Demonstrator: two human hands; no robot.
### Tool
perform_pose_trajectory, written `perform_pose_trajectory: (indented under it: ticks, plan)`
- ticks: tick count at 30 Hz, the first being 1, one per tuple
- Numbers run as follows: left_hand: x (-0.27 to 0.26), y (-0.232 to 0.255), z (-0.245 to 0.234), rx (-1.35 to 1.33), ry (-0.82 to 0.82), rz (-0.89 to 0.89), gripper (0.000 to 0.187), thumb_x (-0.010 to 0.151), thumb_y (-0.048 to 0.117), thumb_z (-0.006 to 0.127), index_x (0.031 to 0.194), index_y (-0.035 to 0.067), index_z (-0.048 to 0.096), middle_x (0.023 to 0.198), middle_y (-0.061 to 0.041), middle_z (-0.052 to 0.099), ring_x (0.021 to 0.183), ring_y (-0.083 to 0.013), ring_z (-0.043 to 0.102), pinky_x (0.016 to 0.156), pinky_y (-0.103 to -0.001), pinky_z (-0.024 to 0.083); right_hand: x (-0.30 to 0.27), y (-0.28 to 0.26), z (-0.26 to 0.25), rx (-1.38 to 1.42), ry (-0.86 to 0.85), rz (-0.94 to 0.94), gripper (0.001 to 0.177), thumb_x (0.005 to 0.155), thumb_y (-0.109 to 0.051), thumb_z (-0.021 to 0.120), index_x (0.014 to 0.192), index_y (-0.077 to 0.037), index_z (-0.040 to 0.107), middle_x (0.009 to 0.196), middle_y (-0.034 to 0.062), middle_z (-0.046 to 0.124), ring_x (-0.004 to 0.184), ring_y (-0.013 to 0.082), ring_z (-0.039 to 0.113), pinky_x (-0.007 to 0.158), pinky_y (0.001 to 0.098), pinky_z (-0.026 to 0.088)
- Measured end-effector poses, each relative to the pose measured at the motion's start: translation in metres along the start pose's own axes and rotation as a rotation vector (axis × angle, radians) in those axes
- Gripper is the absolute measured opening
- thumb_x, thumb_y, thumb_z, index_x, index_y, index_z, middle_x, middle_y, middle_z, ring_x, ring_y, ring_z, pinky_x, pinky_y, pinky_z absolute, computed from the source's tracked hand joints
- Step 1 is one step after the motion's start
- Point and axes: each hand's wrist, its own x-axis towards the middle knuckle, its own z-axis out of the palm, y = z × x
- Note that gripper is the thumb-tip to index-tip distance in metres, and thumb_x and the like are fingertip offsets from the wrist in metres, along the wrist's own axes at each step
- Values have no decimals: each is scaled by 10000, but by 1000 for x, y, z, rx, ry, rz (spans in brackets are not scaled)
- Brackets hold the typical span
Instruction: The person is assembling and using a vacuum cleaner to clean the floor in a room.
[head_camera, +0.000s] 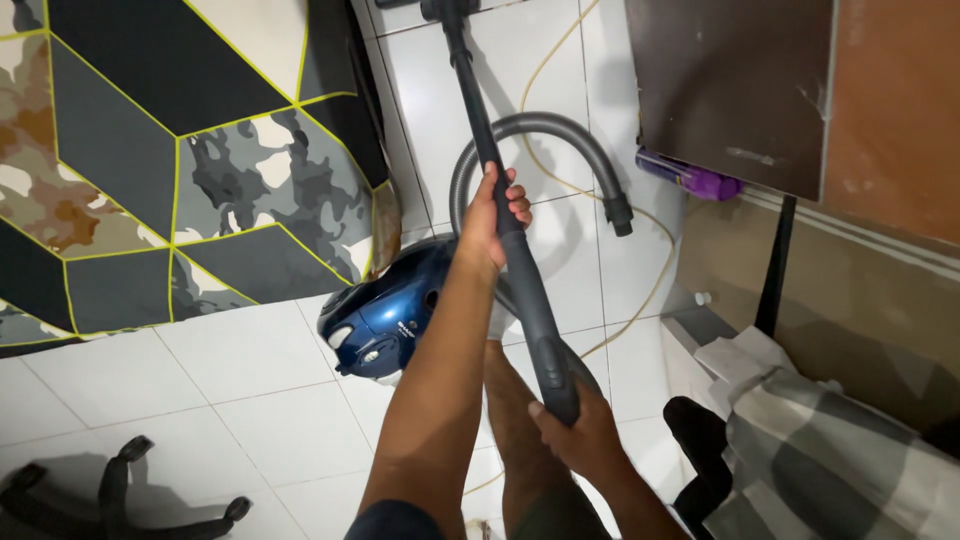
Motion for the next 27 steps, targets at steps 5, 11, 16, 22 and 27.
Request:
perform_pose_trajectory:
  ticks: [5, 11, 16, 22, 27]
  plan:
    - [-1, -3, -12, 9, 2, 13, 389, 965, 498, 657, 1039, 132, 549, 705, 19, 493, 594, -109, 480, 530, -249, 422, 3, 5, 6, 136, -14, 63, 586, 782, -151, 780, 1311, -129, 529, 689, 66, 652, 509, 134, 615, 451, 308, 502]
    - [-18, -7, -12, 90, 67, 40, 484, 980, 582, 593, 1110, 116, 578, 785, -21, 569, 632, -118, 526, 563, -234, 465, 9, 42, 5, -180, 12, -267, 332, 801, -234, 832, 1002, -16, 682, 697, 64, 663, 618, 176, 637, 566, 335, 537]
    - [-25, -9, -6, 182, 222, 31, 535, 916, 603, 541, 1131, 116, 597, 809, -39, 616, 627, -155, 584, 573, -276, 514, 3, -1, 10, -327, 120, -182, 326, 767, -260, 826, 934, -29, 668, 643, 87, 666, 573, 199, 660, 566, 343, 530]
    - [-9, -10, -28, -41, -41, 8, 459, 978, 582, 608, 1084, 137, 571, 701, 24, 500, 547, -83, 450, 506, -241, 399, 10, 5, 22, -326, 195, -229, 305, 774, -236, 826, 898, -12, 660, 656, 98, 662, 571, 230, 658, 560, 361, 524]
    - [-13, -11, -30, -35, -59, 22, 453, 980, 577, 611, 1060, 134, 565, 677, 19, 490, 515, -85, 431, 475, -247, 375, 10, 20, 28, -170, 153, -447, 334, 795, -150, 799, 1047, 18, 659, 765, 68, 680, 658, 202, 668, 581, 344, 546]
